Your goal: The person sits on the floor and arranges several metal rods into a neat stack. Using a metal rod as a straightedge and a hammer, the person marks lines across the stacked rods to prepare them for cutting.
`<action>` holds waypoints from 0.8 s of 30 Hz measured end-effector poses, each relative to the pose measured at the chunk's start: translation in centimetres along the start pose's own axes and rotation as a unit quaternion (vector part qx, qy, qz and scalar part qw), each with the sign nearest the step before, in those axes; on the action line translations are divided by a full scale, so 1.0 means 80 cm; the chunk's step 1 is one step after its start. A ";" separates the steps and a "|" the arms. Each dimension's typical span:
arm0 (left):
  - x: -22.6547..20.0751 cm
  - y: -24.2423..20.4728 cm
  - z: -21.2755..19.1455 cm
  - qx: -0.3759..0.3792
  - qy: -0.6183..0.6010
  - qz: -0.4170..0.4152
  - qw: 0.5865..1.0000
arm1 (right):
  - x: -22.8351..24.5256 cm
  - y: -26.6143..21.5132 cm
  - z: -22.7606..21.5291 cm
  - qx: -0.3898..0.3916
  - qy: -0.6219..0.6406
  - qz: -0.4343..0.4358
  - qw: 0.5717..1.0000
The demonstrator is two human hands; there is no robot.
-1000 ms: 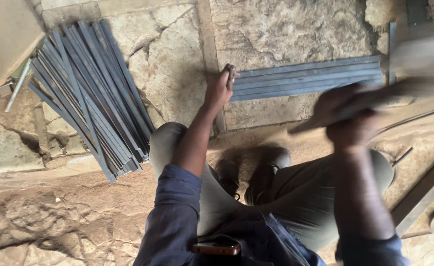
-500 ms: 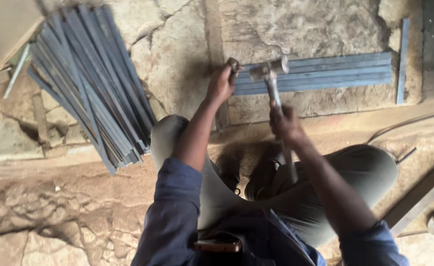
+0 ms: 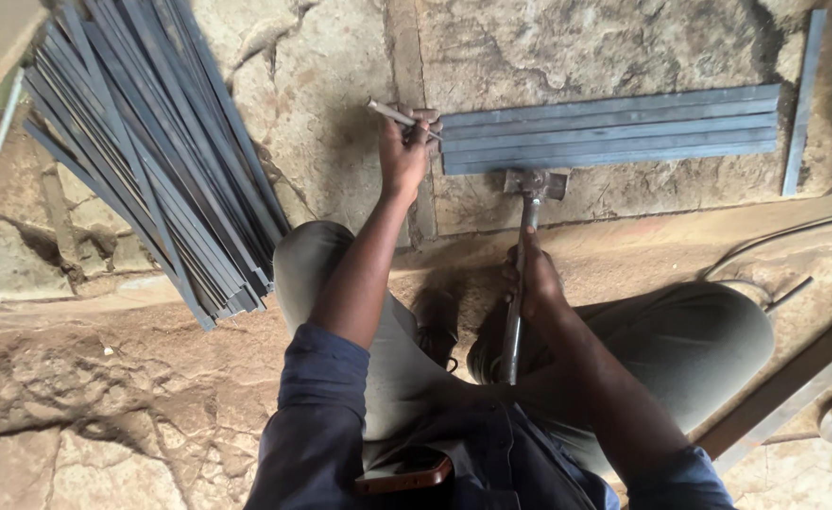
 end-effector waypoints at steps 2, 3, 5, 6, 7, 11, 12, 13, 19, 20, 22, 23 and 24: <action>0.006 0.004 0.001 0.009 -0.016 -0.010 1.000 | -0.003 -0.001 -0.001 -0.013 -0.002 0.009 1.000; 0.010 0.003 0.002 0.010 0.001 -0.022 1.000 | -0.005 -0.001 -0.001 -0.020 -0.003 0.012 1.000; 0.016 0.003 0.002 0.012 0.033 -0.042 0.999 | -0.005 0.001 -0.001 -0.025 -0.006 0.012 1.000; 0.017 0.003 0.003 0.016 0.030 -0.041 0.999 | -0.005 0.001 0.000 -0.024 -0.006 0.011 1.000; 0.019 0.003 0.004 0.019 0.027 -0.040 0.999 | -0.006 0.002 0.001 -0.023 -0.007 0.011 1.000; 0.022 0.002 0.002 0.015 0.036 -0.041 0.998 | -0.007 0.003 0.002 -0.014 -0.009 0.010 1.000; 0.021 0.003 0.002 0.016 0.036 -0.040 0.998 | -0.007 0.003 0.002 -0.010 -0.007 0.010 1.000; 0.020 0.003 0.001 0.017 0.036 -0.039 0.998 | -0.007 0.003 0.003 -0.006 -0.005 0.011 1.000; 0.009 -0.001 0.004 0.026 0.031 -0.030 0.999 | -0.006 0.005 0.001 0.000 -0.027 -0.018 0.999; 0.008 -0.001 0.005 0.027 0.030 -0.028 0.999 | -0.007 0.006 0.001 -0.001 -0.026 -0.019 0.999; 0.008 -0.001 0.006 0.027 0.032 -0.028 0.999 | -0.009 0.008 0.000 -0.003 -0.025 -0.020 0.999; 0.008 -0.001 0.005 0.027 0.033 -0.029 0.999 | -0.010 0.008 0.000 -0.003 -0.022 -0.019 1.000; 0.008 -0.001 0.005 0.027 0.034 -0.028 0.999 | -0.010 0.009 0.000 -0.002 -0.020 -0.019 1.000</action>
Point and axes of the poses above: each hand's wrist, its own y-axis towards the middle knuckle, its own z-axis out of the palm, x = y × z, the point moved 8 cm from there along y, towards the middle knuckle, and after that the axes turned 4 degrees about -z, right-handed, at the moved point
